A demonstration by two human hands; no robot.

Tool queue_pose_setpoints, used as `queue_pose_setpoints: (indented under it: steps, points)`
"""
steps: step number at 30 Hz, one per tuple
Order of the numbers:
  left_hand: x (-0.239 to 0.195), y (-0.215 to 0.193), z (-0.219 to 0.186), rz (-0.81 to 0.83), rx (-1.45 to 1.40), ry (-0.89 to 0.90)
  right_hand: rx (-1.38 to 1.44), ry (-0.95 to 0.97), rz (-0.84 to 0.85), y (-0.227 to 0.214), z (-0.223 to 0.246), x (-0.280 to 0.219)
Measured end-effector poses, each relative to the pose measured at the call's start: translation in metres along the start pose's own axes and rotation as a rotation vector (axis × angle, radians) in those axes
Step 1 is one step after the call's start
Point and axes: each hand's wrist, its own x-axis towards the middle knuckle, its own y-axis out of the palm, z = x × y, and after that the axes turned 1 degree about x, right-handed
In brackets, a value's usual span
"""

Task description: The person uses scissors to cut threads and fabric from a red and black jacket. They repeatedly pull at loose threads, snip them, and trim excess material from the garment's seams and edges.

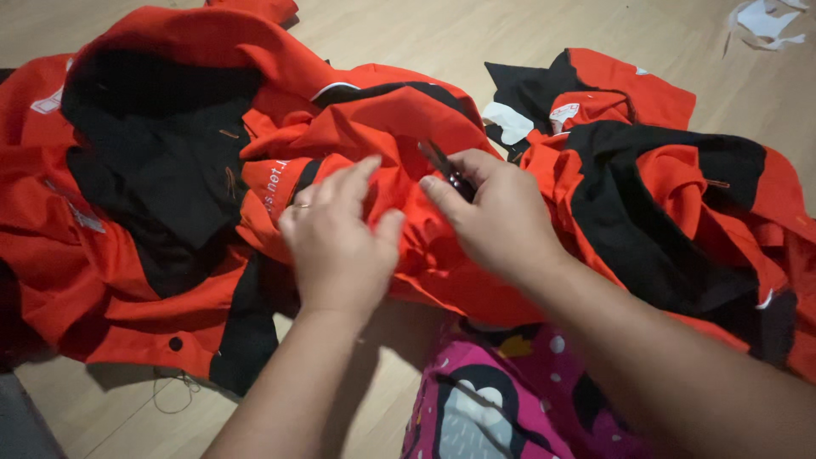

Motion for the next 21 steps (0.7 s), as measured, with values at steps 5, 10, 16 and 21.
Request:
queue_pose_setpoints:
  steps: [5, 10, 16, 21]
  points:
    - [-0.007, 0.004, -0.012, -0.022, -0.059, 0.095, 0.094, -0.008, -0.010, -0.001, 0.004, 0.000]
    - [0.003, 0.000, 0.002, -0.355, 0.118, -0.121, 0.122, -0.083, 0.029, -0.001, 0.005, -0.001]
    - [-0.002, -0.001, 0.005, -0.285, 0.068, -0.011, 0.264, -0.017, 0.076, 0.016, 0.024, -0.004]
    - [0.005, -0.015, 0.026, -0.430, 0.145, -0.070, 0.225, -0.094, 0.143, 0.039, 0.048, 0.011]
